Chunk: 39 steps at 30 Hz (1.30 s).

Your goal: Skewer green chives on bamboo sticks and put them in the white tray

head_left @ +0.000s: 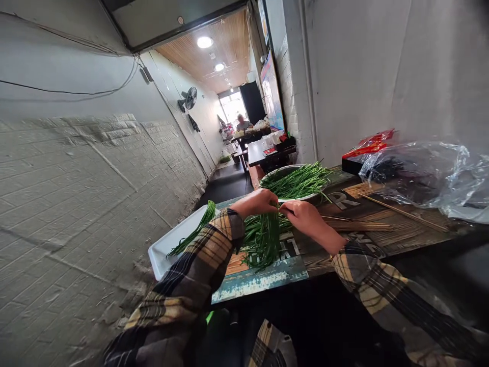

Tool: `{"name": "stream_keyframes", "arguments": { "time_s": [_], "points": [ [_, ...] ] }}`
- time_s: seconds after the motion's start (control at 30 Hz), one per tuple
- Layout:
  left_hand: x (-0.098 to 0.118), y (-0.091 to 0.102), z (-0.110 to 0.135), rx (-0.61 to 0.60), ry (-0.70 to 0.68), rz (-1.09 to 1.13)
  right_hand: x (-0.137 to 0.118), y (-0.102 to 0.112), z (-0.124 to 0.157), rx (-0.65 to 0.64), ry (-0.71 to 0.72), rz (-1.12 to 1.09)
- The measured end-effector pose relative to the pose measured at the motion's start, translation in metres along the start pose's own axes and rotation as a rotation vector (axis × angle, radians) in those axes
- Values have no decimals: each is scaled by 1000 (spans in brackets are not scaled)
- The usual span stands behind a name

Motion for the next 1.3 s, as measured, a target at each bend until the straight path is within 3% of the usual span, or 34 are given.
{"name": "stream_keyframes", "arguments": {
  "time_s": [0.4, 0.8, 1.1, 1.3],
  "points": [
    [-9, -11, -2, -6, 8, 198, 0, -2, 5, -3, 16, -39],
    [0, -20, 0, 44, -53, 168, -1, -12, 11, -22, 11, -55],
    [-18, 0, 8, 37, -13, 274, 10, -1, 13, -17, -17, -77],
    [-19, -12, 8, 17, 0, 280, 7, -2, 14, -27, -10, -62]
  ]
}}
Point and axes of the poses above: each hand's wrist, its own z-axis away from the middle knuckle, its own y-axis out of the back of the hand, x = y × z, the point moved 10 cm from there along -z, towards the middle knuckle, and after that the axes turned 6 degrees about -z, right-handed, at the moved point
